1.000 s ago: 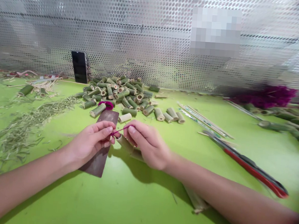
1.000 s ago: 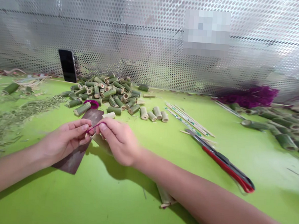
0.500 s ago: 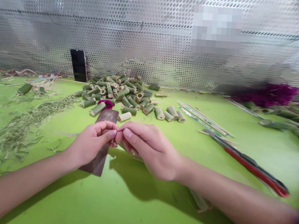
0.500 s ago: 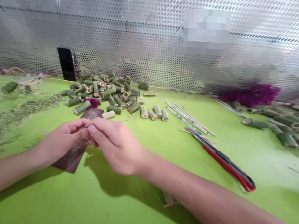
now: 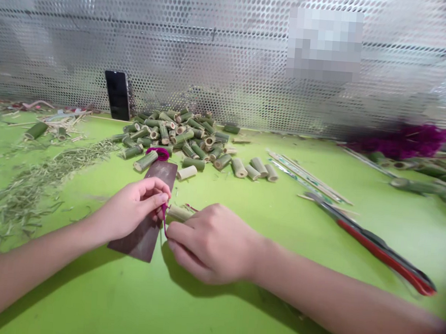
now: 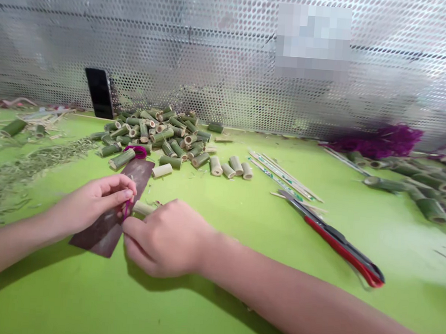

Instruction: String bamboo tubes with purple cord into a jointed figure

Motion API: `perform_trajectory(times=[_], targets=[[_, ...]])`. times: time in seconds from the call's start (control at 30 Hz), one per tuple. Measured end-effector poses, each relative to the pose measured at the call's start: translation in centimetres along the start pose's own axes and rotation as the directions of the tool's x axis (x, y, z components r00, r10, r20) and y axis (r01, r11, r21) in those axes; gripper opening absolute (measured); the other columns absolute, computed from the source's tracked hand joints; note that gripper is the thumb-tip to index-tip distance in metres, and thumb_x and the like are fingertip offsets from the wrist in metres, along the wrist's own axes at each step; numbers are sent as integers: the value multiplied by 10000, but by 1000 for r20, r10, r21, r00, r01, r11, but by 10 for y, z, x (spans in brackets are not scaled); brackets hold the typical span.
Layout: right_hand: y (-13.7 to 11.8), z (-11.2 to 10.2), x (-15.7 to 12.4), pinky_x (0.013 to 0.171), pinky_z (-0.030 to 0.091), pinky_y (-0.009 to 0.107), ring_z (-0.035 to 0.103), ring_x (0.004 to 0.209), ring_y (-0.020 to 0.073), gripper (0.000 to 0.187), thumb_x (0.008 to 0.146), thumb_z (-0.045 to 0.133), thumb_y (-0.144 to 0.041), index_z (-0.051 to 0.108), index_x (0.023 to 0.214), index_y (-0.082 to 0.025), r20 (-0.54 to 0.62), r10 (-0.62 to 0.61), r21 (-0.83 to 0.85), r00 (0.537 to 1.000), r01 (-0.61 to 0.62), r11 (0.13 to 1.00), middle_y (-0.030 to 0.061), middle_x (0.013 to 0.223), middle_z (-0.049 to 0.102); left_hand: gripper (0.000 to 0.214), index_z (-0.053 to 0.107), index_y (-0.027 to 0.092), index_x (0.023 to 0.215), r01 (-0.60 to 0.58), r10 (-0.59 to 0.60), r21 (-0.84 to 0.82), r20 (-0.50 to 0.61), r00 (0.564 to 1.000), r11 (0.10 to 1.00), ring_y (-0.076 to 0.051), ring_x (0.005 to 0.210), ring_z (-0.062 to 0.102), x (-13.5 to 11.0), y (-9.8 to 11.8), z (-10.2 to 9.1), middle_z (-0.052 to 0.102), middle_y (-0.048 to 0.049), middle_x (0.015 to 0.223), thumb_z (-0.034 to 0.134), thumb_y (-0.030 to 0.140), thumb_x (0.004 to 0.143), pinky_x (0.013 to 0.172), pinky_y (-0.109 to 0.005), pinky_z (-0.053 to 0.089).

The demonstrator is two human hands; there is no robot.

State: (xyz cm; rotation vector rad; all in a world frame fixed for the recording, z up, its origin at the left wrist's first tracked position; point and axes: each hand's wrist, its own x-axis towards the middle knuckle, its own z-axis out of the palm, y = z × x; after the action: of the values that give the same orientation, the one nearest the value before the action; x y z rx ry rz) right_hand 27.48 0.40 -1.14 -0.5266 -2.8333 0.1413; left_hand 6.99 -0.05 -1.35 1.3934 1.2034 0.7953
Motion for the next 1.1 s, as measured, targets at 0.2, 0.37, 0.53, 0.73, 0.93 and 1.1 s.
perform_trajectory(times=[0.2,0.37,0.53,0.73,0.93,1.1], targets=[[-1,5,-2,476,239,302,399,455,118,268,1013,382,-231,515,781,-213,-25,-70,-65,997,68,996,-32,550,531,160,569,211,869,63,-64,11,88,994,998,-154,605,596,2,-1,-2,622,37,630,641,351,898,636,-287,476],[0,9,-4,484,221,315,405,459,120,251,999,411,-225,498,764,-214,16,-78,-90,997,79,993,-29,558,567,165,610,188,894,113,-105,-146,61,993,983,-138,636,604,2,-3,-2,634,32,673,701,321,865,658,-279,483],[1,7,-3,503,259,294,409,481,113,262,993,418,-233,503,747,-205,35,-66,-36,997,67,997,-27,575,560,293,666,167,915,135,-130,-270,35,991,953,-134,679,622,4,-6,-3,681,-5,779,855,293,731,645,-258,483],[10,-4,0,510,264,272,392,465,108,312,1061,351,-295,530,825,-199,-90,223,101,971,-213,972,-36,591,519,353,658,187,1039,24,-27,-181,-14,1000,983,-181,773,695,-1,0,-3,733,-28,870,837,325,768,709,-292,539],[20,-2,5,539,311,267,476,517,127,293,1073,367,-324,466,820,-215,-151,505,263,850,-458,849,-33,620,521,247,643,225,1116,-118,117,-7,-62,991,993,-198,876,720,-9,3,5,748,-32,957,708,306,893,802,-313,566],[26,-1,6,788,453,355,615,913,222,195,1061,405,-318,540,995,-195,-374,477,202,795,-432,879,75,963,648,232,638,220,1087,-127,124,-48,-62,990,991,-186,828,713,-12,3,9,733,-16,900,716,313,889,776,-307,570]])
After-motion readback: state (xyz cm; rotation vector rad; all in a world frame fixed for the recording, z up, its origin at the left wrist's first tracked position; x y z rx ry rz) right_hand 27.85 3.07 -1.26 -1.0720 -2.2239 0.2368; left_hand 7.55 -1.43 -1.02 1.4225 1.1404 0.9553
